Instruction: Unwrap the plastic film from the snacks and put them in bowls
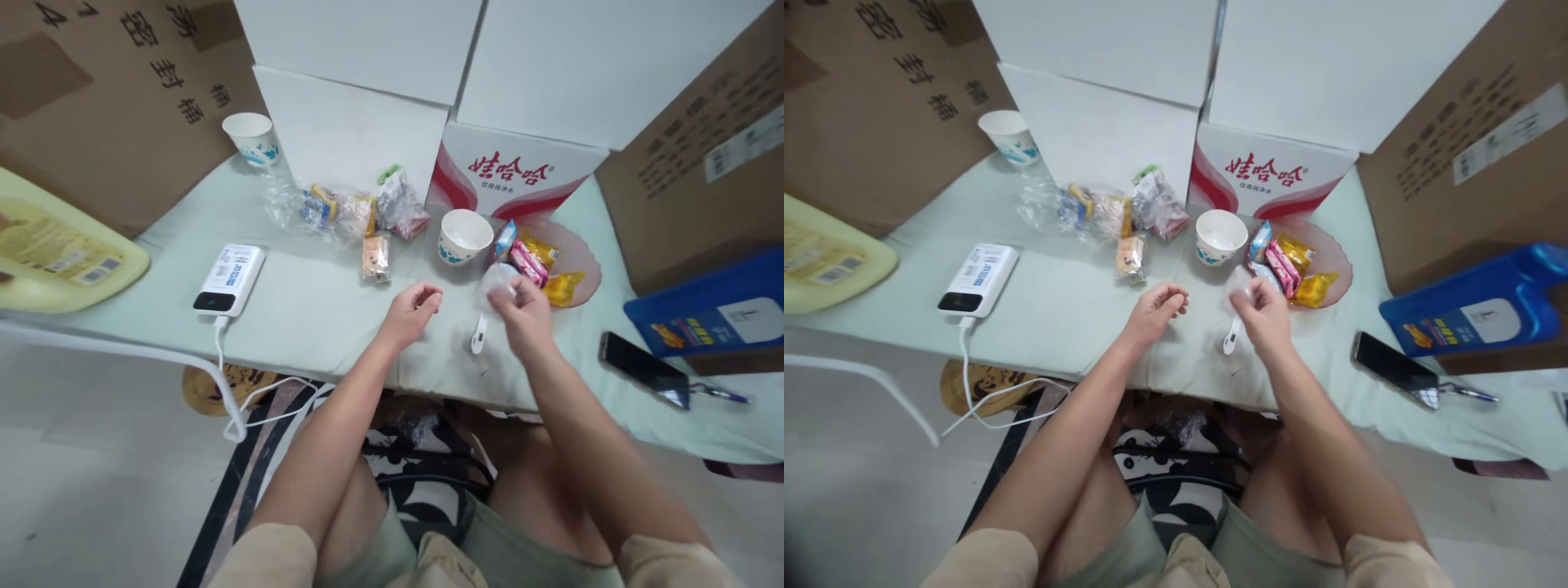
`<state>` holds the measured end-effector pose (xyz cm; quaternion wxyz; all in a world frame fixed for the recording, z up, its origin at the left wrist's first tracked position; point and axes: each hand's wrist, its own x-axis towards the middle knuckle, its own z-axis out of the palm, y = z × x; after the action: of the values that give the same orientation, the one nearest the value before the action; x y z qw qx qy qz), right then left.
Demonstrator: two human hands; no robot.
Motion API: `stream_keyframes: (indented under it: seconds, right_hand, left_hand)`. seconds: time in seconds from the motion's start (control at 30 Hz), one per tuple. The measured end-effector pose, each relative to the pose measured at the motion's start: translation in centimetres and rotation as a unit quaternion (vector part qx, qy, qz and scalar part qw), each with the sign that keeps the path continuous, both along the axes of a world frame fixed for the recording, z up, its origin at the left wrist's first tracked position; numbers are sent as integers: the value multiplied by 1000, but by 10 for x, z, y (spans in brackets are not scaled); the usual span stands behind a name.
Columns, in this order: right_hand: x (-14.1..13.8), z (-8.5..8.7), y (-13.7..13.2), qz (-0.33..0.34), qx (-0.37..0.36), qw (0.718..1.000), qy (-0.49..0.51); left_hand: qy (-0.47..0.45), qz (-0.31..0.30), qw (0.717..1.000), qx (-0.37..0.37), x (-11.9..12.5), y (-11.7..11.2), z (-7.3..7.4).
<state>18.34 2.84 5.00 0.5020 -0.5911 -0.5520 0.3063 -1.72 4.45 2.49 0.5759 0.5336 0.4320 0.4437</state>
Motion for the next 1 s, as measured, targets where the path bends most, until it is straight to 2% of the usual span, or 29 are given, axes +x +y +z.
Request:
stream_keyframes:
  seconds: [0.07, 0.17, 0.27, 0.37, 0.47, 0.53, 0.6, 0.67, 0.77, 0.83, 0.87, 0.93, 1.0]
  right_hand:
    - [5, 23, 39, -14, 47, 990, -136]
    - [-3, 44, 110, 7, 41, 942, -334]
    - [-22, 36, 170, 59, -52, 885, -460]
    - [-38, 20, 201, 143, -202, 839, -485]
    - [-44, 19, 206, 170, -289, 815, -473]
    - [-45, 33, 204, 175, -329, 803, -465]
    - [-44, 54, 201, 160, -342, 798, -469]
    - [-46, 76, 197, 115, -298, 806, -499]
    - [-56, 96, 188, 50, -141, 825, -544]
    - [-71, 95, 179, 65, -59, 836, -542]
    - [-80, 91, 174, 91, -42, 840, -533]
    - [-103, 76, 163, 165, -27, 841, -515]
    - [-127, 56, 152, 245, -27, 829, -502]
  left_hand:
    - [-4, -15, 1000, 13, -3, 2, 0]
    - [1, -21, 999, 30, -7, 6, -2]
    - [11, -17, 999, 50, -10, 9, -5]
    - [26, -17, 998, 57, -13, 10, -6]
    - [37, -25, 997, 58, -17, 9, -4]
    - [35, -29, 997, 59, -19, 8, -2]
    - [28, -26, 998, 57, -21, 7, 0]
    - [17, -20, 998, 54, -21, 7, 1]
    - [7, -12, 998, 56, -19, 7, 2]
    - [8, -7, 998, 62, -18, 6, 4]
    - [10, -1, 998, 64, -18, 5, 5]
    - [16, 18, 997, 74, -19, 3, 8]
    - [13, 57, 993, 98, -20, 1, 12]
